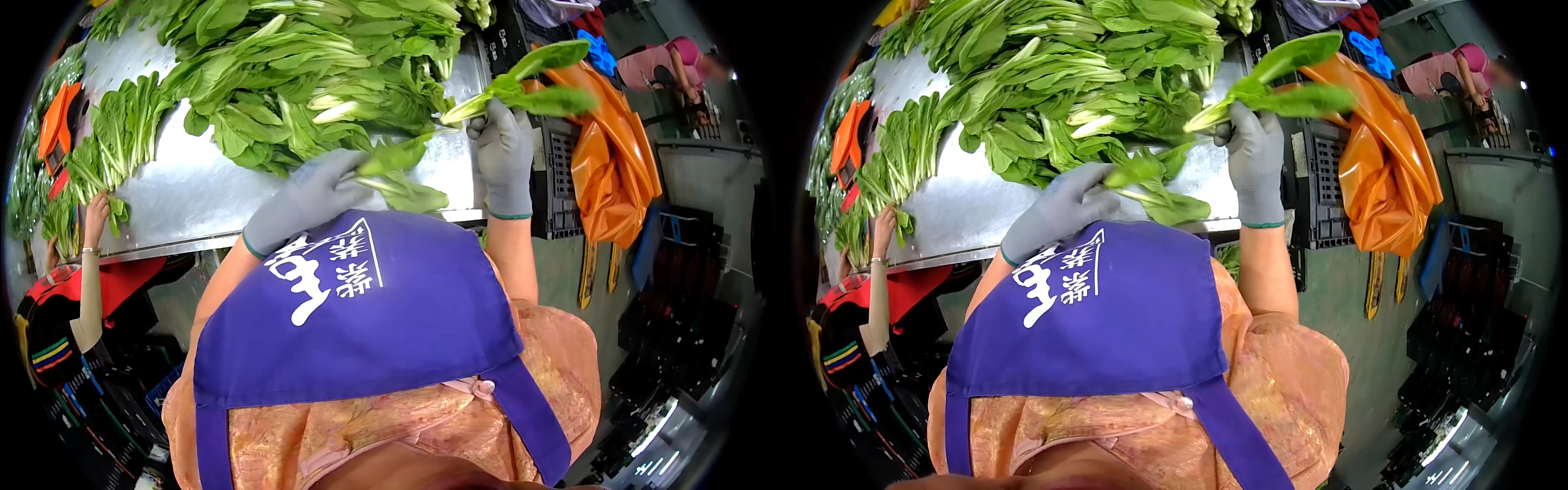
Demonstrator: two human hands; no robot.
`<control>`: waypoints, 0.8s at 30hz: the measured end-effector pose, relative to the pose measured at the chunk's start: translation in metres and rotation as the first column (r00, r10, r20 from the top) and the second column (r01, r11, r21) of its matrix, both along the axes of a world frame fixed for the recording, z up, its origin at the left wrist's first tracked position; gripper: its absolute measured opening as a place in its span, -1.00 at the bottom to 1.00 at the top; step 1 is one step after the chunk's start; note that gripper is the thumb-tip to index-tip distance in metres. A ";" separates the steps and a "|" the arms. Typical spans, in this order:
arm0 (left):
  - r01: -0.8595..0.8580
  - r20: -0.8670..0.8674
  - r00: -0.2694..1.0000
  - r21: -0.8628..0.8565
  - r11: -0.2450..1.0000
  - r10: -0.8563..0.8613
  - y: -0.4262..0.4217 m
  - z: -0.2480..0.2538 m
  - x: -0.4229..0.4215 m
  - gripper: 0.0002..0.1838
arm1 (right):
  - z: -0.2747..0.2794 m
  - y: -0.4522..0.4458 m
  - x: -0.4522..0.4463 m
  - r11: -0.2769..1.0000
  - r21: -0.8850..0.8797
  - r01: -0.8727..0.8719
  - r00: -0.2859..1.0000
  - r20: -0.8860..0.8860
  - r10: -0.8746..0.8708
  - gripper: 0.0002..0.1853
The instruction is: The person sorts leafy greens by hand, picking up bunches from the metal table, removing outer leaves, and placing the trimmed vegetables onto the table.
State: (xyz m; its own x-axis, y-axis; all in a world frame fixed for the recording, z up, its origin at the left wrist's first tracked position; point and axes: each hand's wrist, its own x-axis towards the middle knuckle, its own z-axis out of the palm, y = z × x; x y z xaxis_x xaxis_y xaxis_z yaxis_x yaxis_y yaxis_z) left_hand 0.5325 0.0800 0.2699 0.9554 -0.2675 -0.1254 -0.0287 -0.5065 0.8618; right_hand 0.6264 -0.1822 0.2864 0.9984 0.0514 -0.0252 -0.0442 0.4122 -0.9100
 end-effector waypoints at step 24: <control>-0.366 -0.362 0.927 -0.815 0.449 0.098 -0.008 -0.004 0.015 -0.73 | -0.046 -0.030 0.012 0.763 -0.644 -0.060 0.991 0.055 0.124 -0.77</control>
